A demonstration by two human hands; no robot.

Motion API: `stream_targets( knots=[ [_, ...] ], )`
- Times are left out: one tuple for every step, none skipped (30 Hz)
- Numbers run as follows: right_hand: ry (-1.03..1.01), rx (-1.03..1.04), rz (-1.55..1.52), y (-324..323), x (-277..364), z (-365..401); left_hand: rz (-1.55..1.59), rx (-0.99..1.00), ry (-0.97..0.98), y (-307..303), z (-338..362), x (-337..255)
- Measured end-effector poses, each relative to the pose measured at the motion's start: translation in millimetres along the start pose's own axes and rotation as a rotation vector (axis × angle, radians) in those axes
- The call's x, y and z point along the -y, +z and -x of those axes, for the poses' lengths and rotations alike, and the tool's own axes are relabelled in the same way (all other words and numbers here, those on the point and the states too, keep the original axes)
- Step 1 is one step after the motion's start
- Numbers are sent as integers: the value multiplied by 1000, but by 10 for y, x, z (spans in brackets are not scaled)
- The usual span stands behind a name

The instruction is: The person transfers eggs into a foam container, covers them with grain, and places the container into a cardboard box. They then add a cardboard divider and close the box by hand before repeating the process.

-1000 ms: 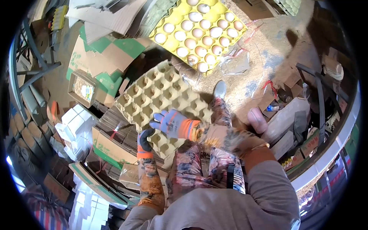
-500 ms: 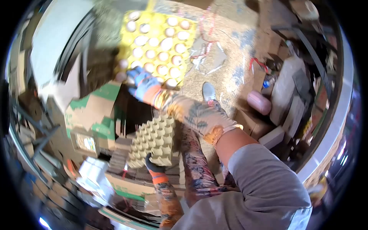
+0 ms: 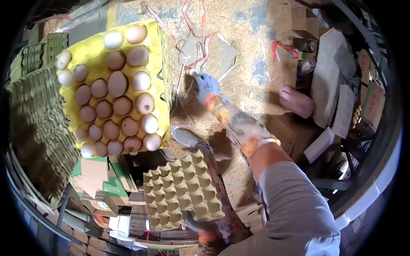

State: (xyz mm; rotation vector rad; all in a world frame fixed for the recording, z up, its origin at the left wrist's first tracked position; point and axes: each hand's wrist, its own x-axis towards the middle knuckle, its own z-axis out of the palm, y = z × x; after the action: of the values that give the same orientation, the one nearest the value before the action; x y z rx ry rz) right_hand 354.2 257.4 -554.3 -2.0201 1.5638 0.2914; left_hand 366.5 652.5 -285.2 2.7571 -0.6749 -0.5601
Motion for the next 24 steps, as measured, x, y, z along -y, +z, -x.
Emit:
stream_targets(
  knots=[
    [-98,12,127,176,-26,-242,-17,4,-3,-39,-2,68],
    [-197,22,253,352,-55,-450,-45,77,48,-114,31,176],
    [-218,69,337,422,-11,-593,-71,148,99,-172,26,219],
    [-242,113,423,455,31,-730,-84,148,96,-196,-84,48],
    [-240,133,402,638,-19,-870,-116,122,88,-210,-238,-243],
    [-262,169,445,679,-10,-933,-148,95,81,-201,-329,-389],
    [-220,174,315,722,-14,-990,-157,92,79,-185,-258,-220],
    [-177,178,186,751,-35,-1037,-118,149,-22,-201,-94,91],
    [-349,112,275,862,-158,-1052,-77,203,-123,-237,9,296],
    [-435,59,288,855,-231,-1017,-83,192,-121,-274,30,354],
    [-434,63,232,821,-278,-968,-116,207,-64,-293,29,379],
    [-435,64,177,775,-320,-920,-147,220,-6,-286,14,400],
    [-417,10,113,799,-400,-867,-149,219,14,-280,-93,305],
    [-398,-41,51,818,-479,-803,-148,207,17,-275,-117,300],
    [-370,-84,-90,743,-517,-722,-137,220,8,-280,-128,299],
    [-340,-126,-228,639,-527,-627,-125,234,-1,-278,-143,290],
    [-331,-231,-344,521,-496,-539,-118,224,3,-255,-171,229],
    [-341,-244,-343,400,-453,-472,-68,218,-89,-215,-202,140],
    [-345,-355,-448,224,-377,-410,-17,210,-182,-176,-231,78],
    [-348,-462,-557,35,-282,-349,-9,196,-179,-161,-247,82],
    [-361,-469,-560,-195,-141,-285,-14,228,-92,-154,-255,117],
    [-388,-574,-606,-459,52,-222,-23,260,-7,-142,-257,138],
    [-414,-678,-651,-705,236,-186,-21,249,-8,-117,-249,135],
    [-422,-679,-652,-915,412,-175,25,253,-151,-88,-236,138]
  ],
)
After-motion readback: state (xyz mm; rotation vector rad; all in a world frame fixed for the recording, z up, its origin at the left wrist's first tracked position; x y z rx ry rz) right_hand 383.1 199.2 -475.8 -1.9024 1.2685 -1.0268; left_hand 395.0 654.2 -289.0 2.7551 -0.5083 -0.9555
